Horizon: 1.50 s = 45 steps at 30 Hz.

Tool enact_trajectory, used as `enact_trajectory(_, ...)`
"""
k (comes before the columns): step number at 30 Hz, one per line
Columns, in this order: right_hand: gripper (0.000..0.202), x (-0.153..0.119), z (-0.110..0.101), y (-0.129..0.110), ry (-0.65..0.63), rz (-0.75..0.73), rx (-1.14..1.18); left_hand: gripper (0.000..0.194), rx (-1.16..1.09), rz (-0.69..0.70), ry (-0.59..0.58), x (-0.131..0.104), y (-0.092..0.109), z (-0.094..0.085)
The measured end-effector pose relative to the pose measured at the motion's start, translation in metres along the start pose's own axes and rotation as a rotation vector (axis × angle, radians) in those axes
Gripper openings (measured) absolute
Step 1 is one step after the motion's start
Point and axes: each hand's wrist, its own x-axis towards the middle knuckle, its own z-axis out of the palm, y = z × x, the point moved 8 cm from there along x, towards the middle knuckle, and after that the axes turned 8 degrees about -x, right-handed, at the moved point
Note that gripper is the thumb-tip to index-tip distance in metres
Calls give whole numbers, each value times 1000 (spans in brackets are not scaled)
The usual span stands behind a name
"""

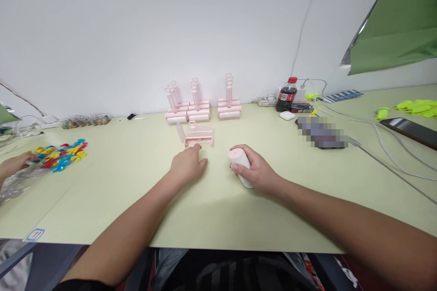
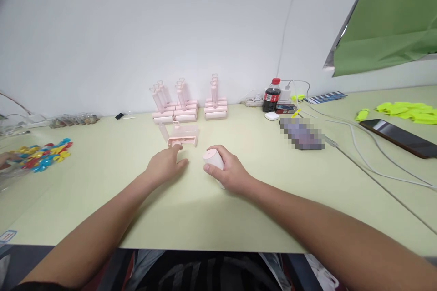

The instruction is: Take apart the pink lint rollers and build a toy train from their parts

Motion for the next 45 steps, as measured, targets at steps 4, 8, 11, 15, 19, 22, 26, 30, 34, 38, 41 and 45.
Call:
enact_trajectory(4, 47, 0, 0, 3, -1, 2, -13, 59, -10, -64, -70, 8, -12, 6)
enact_trajectory(8, 49, 0, 2, 4, -25, -9, 28, 51, -65, -34, -116, 10, -14, 9)
enact_trajectory(11, 49, 1, 1, 4, -18, -22, 35, 27, -106, 73, -107, 4, -2, 10)
enact_trajectory(15, 46, 1, -2, 4, 25, -40, -15, 17, -156, 196, -66, -4, 12, 9)
enact_trajectory(19, 42, 3, -7, 1, 92, -41, -22, 14, -215, 249, -104, -5, 17, 9)
enact_trajectory(22, 36, 2, -19, -7, 215, -72, -54, 13, -193, 282, -124, -6, 21, 8)
enact_trajectory(26, 34, 3, -28, -8, 266, -48, 16, 30, -174, 214, -99, -5, 16, 6)
enact_trajectory(30, 40, 6, -27, 0, 215, 34, 253, 32, -206, 156, -144, -5, 9, 9)
enact_trajectory(34, 39, 8, -22, 4, 155, 118, 619, 21, -294, 111, -160, -5, 6, 13)
enact_trajectory(38, 29, 9, -22, 4, 128, 154, 806, 17, -327, 103, -116, -5, 8, 12)
enact_trajectory(41, 26, 9, -17, 3, 52, 200, 832, 16, -320, 92, -108, -5, 8, 10)
enact_trajectory(45, 30, 6, -10, -4, -46, 209, 759, 27, -354, 75, -136, -4, 7, 10)
